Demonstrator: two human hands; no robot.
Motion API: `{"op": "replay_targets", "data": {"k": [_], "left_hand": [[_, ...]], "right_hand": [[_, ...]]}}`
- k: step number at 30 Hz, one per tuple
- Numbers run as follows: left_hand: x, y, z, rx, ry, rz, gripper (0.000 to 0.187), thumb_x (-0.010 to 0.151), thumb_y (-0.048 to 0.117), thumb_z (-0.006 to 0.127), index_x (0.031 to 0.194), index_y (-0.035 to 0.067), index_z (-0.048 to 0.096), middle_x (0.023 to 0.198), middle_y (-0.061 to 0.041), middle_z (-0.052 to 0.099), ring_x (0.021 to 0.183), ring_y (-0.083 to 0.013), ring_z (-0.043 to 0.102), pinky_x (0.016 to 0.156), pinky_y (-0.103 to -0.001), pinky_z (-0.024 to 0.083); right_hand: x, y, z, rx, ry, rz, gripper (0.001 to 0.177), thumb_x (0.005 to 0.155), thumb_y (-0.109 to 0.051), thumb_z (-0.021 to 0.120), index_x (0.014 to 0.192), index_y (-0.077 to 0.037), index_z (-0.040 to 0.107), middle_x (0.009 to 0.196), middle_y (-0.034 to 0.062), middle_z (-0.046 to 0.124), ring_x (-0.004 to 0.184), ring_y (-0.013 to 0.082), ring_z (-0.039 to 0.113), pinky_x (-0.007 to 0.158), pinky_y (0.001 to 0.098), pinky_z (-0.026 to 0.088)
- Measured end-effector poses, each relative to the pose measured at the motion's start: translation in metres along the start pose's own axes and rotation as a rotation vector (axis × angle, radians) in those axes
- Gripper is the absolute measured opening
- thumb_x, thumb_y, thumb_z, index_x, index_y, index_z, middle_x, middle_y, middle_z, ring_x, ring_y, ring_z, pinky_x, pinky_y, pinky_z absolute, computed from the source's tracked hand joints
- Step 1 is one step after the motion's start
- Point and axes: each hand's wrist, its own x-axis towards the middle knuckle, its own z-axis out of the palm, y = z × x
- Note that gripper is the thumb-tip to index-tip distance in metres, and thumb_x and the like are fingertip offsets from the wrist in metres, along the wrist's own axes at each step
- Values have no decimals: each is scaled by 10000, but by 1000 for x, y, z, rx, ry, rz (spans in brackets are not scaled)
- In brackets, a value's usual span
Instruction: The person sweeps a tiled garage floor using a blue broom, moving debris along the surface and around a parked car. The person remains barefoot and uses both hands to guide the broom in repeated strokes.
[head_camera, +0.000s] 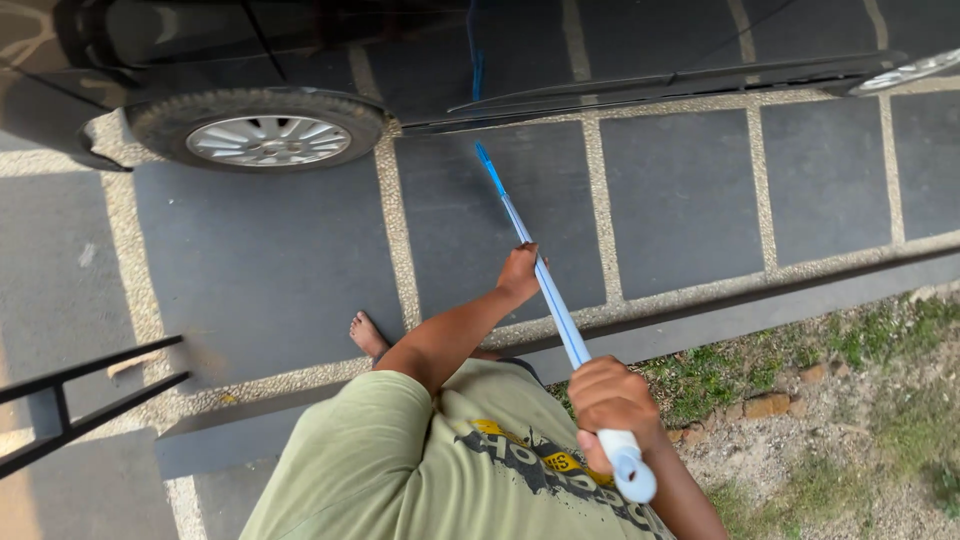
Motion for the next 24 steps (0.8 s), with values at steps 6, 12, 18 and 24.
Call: {"op": "replay_targets", "data": {"k": [6,12,18,24], "left_hand": [[88,-39,67,-1491,53,-596,313,1004,342,609,1101,45,630,820,-70,564,695,-177,630,579,-305,547],[128,-89,45,-1374,299,-677,396,1024,417,662,1150,42,682,753,-10,500,634,-98,585,544,-212,510],[67,-132,-2,-1160,419,-708,388,1041,379,545,1198,64,707,683,-15,546,564,-75,534,522,-232,463],[-12,-157,-27,-653,362,-612,381,1019,266,462,1266,60,666,701,-64,617,544,-104,569,499,-274,467]], "right_hand": [[-16,81,-14,43,-363,49,239,684,-93,706,627,-91,474,594,43,488,545,258,521,559,407,420],[-21,127,-4,136,-460,62,232,665,-95,724,643,-90,493,654,48,546,643,273,557,657,408,413],[-14,135,20,307,-531,29,249,631,-91,730,619,-96,482,629,46,531,629,275,561,673,406,414],[6,113,64,523,-627,-40,245,691,-77,755,644,-99,516,641,37,570,625,263,607,644,397,432]]}}
